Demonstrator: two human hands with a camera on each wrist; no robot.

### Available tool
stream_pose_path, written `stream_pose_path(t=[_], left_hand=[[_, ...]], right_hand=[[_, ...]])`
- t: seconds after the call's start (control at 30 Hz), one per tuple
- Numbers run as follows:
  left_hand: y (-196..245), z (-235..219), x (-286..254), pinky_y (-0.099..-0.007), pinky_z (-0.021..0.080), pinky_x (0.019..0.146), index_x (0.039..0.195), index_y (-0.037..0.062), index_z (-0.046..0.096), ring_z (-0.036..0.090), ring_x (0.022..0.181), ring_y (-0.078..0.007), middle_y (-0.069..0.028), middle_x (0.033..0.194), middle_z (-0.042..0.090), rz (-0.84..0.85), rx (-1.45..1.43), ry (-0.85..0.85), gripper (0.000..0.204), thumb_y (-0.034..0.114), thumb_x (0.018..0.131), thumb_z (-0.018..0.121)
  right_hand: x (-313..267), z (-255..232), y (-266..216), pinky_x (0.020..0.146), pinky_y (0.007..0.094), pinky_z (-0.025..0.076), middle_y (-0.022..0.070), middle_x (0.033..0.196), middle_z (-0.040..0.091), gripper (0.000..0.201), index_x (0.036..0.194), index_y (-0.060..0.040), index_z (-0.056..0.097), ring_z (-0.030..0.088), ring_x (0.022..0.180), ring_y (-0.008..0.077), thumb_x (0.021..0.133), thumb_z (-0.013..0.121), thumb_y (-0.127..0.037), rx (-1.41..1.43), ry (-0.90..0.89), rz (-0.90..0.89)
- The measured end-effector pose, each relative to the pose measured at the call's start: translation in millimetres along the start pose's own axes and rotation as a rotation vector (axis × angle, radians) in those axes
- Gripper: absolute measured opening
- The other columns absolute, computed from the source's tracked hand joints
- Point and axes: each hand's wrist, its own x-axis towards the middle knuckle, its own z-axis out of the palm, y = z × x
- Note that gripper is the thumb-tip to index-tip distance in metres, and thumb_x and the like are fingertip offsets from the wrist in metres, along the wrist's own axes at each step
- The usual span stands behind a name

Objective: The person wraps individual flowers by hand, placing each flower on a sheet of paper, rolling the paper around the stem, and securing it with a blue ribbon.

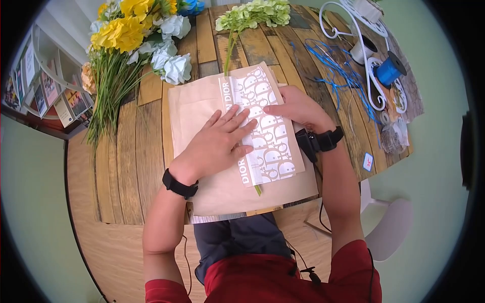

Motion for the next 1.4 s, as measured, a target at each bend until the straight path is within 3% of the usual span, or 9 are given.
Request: stream_pose_path(t=[0.47, 0.73, 0.87, 0.93, 0.97, 1.03, 1.23, 1.37, 1.4], left_hand=[[14.8, 3.8, 3.6, -0.0463, 0.017, 0.12, 0.145, 0.0108, 0.042, 0.027, 0.145, -0.0317, -0.0163, 0.153, 0.035, -0.026, 0.061, -0.008, 0.057, 0.04, 0.097, 0.051], [16.3, 6.3, 1.9, -0.0462, 0.017, 0.12, 0.148, 0.0127, 0.039, 0.025, 0.146, -0.0309, -0.0156, 0.155, 0.033, -0.041, 0.095, -0.006, 0.058, 0.041, 0.098, 0.049], [17.4, 3.9, 3.0, -0.0464, 0.019, 0.119, 0.143, 0.0115, 0.046, 0.029, 0.144, -0.0316, -0.0166, 0.151, 0.038, -0.03, 0.056, 0.04, 0.056, 0.04, 0.095, 0.054], [20.8, -1.0, 4.5, -0.0442, 0.033, 0.111, 0.13, 0.0101, 0.058, 0.045, 0.13, -0.0323, -0.0162, 0.136, 0.052, 0.016, 0.071, 0.134, 0.046, 0.032, 0.089, 0.064], [24.2, -6.2, 5.5, -0.0442, 0.033, 0.111, 0.13, 0.0101, 0.058, 0.045, 0.13, -0.0323, -0.0162, 0.136, 0.052, 0.017, 0.07, 0.134, 0.046, 0.032, 0.089, 0.064], [32.0, -15.8, 7.0, -0.0405, 0.045, 0.095, 0.113, 0.0091, 0.066, 0.056, 0.108, -0.0303, -0.0133, 0.111, 0.06, -0.081, -0.048, 0.076, 0.036, 0.025, 0.082, 0.072], [23.5, -1.6, 8.5, -0.0374, 0.049, 0.076, 0.099, 0.0064, 0.067, 0.06, 0.086, -0.0307, -0.0121, 0.088, 0.061, 0.028, -0.161, 0.155, 0.027, 0.025, 0.08, 0.075], [30.1, -22.2, 6.4, -0.0374, 0.049, 0.073, 0.092, 0.0044, 0.067, 0.06, 0.078, -0.0334, -0.0143, 0.083, 0.062, -0.018, -0.313, 0.128, 0.024, 0.027, 0.086, 0.07], [30.6, -26.3, 7.7, -0.0367, 0.049, 0.073, 0.091, 0.0027, 0.068, 0.061, 0.077, -0.0322, -0.0144, 0.081, 0.063, -0.129, -0.375, 0.061, 0.027, 0.03, 0.089, 0.067]], right_hand=[[-5.4, -6.2, -7.2, 0.07, 0.026, 0.052, 0.0074, 0.092, 0.07, 0.027, 0.105, 0.0073, 0.067, 0.063, 0.077, 0.0097, 0.089, 0.067, -0.015, -0.138, -0.025, 0.081], [-1.8, -7.8, 0.3, 0.082, 0.0262, 0.053, 0.0114, 0.114, 0.065, 0.044, 0.126, 0.0066, 0.052, 0.064, 0.094, 0.0115, 0.086, 0.066, -0.007, 0.097, -0.053, 0.109], [-0.5, -3.4, -1.0, 0.083, 0.0291, 0.053, 0.0131, 0.112, 0.065, 0.048, 0.127, 0.0063, 0.05, 0.065, 0.094, 0.0147, 0.082, 0.065, -0.004, 0.154, -0.023, 0.059], [1.1, -0.4, 0.4, 0.086, 0.0302, 0.052, 0.0139, 0.116, 0.063, 0.051, 0.128, 0.0067, 0.048, 0.064, 0.097, 0.0157, 0.082, 0.065, -0.004, 0.199, 0.016, 0.038], [0.7, 0.7, -1.1, 0.086, 0.0302, 0.052, 0.0139, 0.116, 0.063, 0.051, 0.128, 0.0067, 0.048, 0.064, 0.097, 0.0157, 0.082, 0.065, -0.004, 0.199, 0.016, 0.039], [-3.0, 6.6, -11.6, 0.076, 0.0305, 0.056, 0.0144, 0.118, 0.062, 0.056, 0.133, 0.0052, 0.044, 0.067, 0.093, 0.0163, 0.082, 0.064, -0.005, 0.23, 0.025, 0.013], [6.7, -3.2, 1.2, 0.044, 0.0283, 0.054, 0.013, 0.107, 0.065, 0.068, 0.142, 0.0012, 0.031, 0.07, 0.072, 0.018, 0.083, 0.063, -0.006, 0.317, -0.014, -0.053], [7.9, 0.6, -1.2, 0.048, 0.0301, 0.055, 0.0155, 0.1, 0.066, 0.059, 0.139, -0.0005, 0.031, 0.07, 0.067, 0.0208, 0.091, 0.062, -0.018, 0.353, -0.043, -0.069], [3.4, 0.9, -10.0, 0.051, 0.0317, 0.057, 0.0182, 0.098, 0.066, 0.053, 0.135, -0.0015, 0.032, 0.07, 0.069, 0.0232, 0.095, 0.057, -0.025, 0.474, -0.127, 0.013]])
